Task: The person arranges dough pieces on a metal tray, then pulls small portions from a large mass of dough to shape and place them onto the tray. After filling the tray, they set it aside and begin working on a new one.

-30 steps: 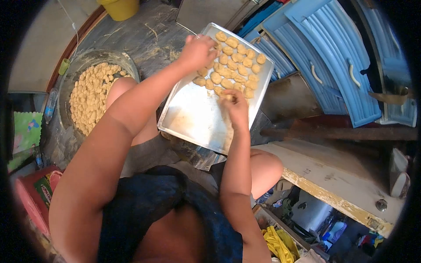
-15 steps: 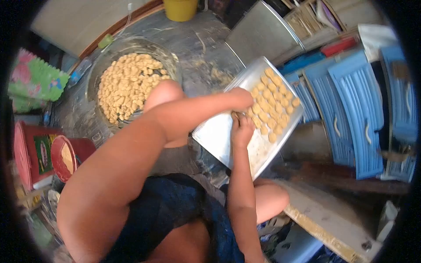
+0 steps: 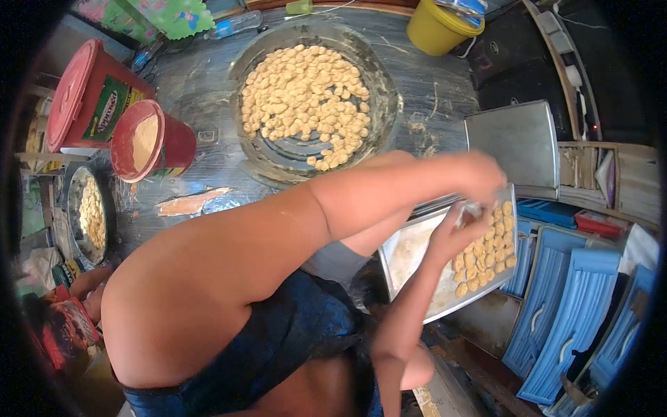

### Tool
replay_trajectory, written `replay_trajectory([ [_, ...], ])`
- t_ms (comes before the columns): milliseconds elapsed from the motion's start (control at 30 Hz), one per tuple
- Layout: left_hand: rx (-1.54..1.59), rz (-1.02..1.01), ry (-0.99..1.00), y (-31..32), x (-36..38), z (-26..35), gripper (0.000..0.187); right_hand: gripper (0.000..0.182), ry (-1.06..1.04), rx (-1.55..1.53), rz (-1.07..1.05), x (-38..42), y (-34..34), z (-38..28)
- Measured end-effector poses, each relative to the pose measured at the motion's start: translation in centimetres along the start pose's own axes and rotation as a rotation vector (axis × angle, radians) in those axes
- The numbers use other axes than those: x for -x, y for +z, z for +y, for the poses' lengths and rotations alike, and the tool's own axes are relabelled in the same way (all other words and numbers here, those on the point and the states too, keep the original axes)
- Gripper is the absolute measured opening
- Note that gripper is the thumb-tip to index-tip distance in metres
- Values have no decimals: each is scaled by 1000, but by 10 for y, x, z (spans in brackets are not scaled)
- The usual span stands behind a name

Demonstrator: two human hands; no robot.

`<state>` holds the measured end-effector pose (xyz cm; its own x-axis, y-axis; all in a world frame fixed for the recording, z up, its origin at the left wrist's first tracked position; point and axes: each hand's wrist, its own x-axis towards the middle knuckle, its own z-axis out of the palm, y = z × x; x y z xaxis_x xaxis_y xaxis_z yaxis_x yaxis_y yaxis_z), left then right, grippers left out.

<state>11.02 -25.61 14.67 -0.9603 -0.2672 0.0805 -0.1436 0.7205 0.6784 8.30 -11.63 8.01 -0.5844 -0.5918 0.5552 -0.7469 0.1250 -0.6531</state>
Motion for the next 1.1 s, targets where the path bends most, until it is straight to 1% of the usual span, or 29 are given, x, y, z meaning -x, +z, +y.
replay_trajectory([
  [33,98,166,-60,-18,16,-23,36,51,45,-89,-32,-25,14,-33],
  [67,209,345,-104,-37,31,-46,41,54,-17,-370,-73,-51,38,-39],
  [100,317,523,-126,-55,47,-68,46,57,-4,-326,-96,-70,59,-65],
  [133,201,670,-260,-65,60,-96,50,60,26,-279,-180,-89,83,-90],
  [167,146,816,-379,-66,76,-127,51,66,-18,-390,-242,-103,117,-93],
  [200,113,841,-477,-69,89,-160,52,70,-52,-306,-279,-113,152,-99],
  [233,105,759,-584,-66,100,-206,53,72,-67,-391,-266,-113,194,-97],
  [267,64,663,-689,-61,118,-239,54,72,70,-330,-357,-105,221,-107],
  [300,35,512,-811,-55,138,-262,53,72,216,-395,-422,-87,263,-85],
  [333,-61,342,-804,-29,152,-317,54,82,168,-336,-483,-52,312,-34],
  [367,-48,-111,-928,-18,162,-348,58,84,373,-49,-787,-17,320,-15],
  [400,-58,-264,-909,3,176,-374,62,91,382,1,-1021,24,322,13],
  [433,-9,-316,-922,24,188,-392,70,94,208,427,-1406,52,324,19],
  [467,45,-375,-934,43,195,-401,79,97,-134,762,-1783,79,327,24],
  [500,52,-394,-936,51,194,-399,79,94,21,641,-1879,82,321,18],
  [533,72,-315,-964,60,193,-395,89,90,195,514,-1969,86,315,17],
  [567,99,-238,-988,71,190,-390,101,90,231,511,-1989,83,316,19],
  [633,58,-156,-927,112,174,-413,116,79,241,715,-2024,70,334,25],
  [667,-24,-177,-908,122,161,-414,115,74,415,591,-1898,67,339,36],
  [700,-98,-199,-888,133,147,-410,114,71,287,535,-1619,80,342,51],
  [767,-91,-257,-888,131,120,-392,114,67,348,589,-1674,81,344,51],
  [800,-113,-295,-877,133,112,-386,113,67,364,604,-1694,100,357,77],
  [833,-92,-307,-872,137,107,-386,113,65,182,570,-1802,131,377,119],
  [900,-167,-396,-900,143,97,-389,108,62,153,534,-1828,115,368,109],
  [933,-159,-399,-892,147,94,-392,108,61,138,515,-1840,106,362,103],
  [1000,-254,-432,-937,154,96,-397,108,60,394,746,-1748,86,356,88],
  [1033,-288,-397,-929,158,97,-398,99,60,401,750,-1748,75,351,75],
  [1067,-287,-397,-925,165,98,-403,99,60,472,780,-1702,65,346,61],
  [1100,-248,-375,-907,166,101,-404,92,59,538,807,-1656,60,345,55],
])
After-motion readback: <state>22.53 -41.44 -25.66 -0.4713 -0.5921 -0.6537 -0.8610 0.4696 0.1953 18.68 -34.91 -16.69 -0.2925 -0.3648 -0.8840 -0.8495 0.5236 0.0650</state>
